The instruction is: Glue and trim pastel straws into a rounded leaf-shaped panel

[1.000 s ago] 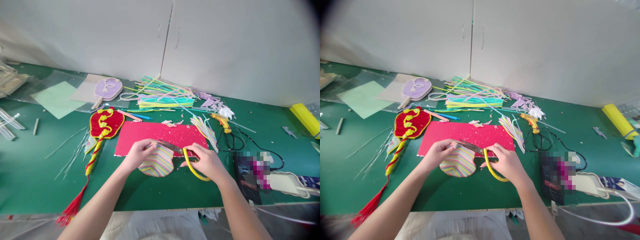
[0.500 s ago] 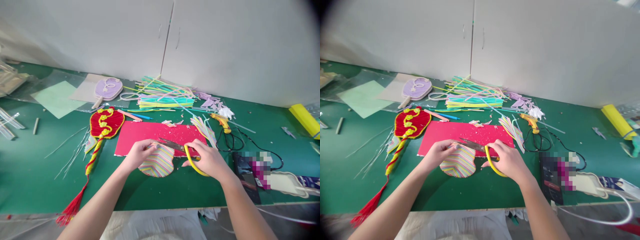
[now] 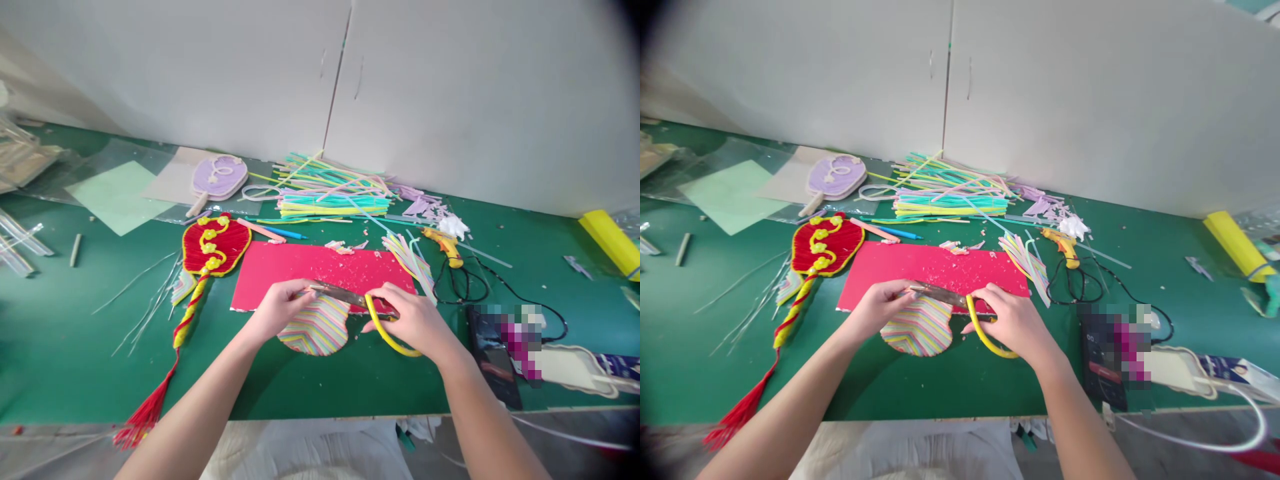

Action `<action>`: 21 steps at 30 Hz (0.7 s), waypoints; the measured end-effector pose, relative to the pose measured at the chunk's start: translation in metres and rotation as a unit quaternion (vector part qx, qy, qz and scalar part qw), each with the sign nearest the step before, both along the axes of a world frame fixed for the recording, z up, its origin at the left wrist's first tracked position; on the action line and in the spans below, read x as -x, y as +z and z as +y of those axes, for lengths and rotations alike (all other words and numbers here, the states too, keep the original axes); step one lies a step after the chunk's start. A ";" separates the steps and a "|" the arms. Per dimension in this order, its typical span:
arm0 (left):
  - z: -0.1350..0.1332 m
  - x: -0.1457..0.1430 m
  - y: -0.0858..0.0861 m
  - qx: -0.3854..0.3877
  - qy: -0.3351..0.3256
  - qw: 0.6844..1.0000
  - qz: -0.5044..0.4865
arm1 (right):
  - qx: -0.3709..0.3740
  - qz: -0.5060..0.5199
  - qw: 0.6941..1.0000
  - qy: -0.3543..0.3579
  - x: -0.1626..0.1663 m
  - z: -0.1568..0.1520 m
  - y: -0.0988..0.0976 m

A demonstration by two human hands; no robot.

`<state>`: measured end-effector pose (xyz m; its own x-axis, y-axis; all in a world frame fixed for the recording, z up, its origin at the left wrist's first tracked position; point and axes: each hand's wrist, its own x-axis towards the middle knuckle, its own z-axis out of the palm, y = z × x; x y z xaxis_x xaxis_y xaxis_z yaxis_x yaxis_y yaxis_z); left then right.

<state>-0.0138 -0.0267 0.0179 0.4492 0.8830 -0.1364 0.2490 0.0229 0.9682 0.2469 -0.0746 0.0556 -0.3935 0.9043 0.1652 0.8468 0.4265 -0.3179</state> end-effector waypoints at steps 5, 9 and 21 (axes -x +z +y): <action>0.000 0.000 0.000 -0.009 0.005 1.000 0.024 | -0.037 -0.008 0.999 0.007 0.002 0.000 0.001; 0.000 0.000 0.002 -0.012 0.001 0.999 0.036 | -0.061 -0.023 0.998 0.015 0.002 0.001 0.002; 0.000 -0.001 0.003 0.004 0.009 0.999 0.045 | -0.089 -0.061 0.994 0.020 0.000 0.003 -0.002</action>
<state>-0.0128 -0.0266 0.0208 0.4192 0.8894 -0.1822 0.3344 0.0353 0.9418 0.2466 -0.0719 0.0537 -0.4560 0.8479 0.2704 0.8554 0.5014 -0.1297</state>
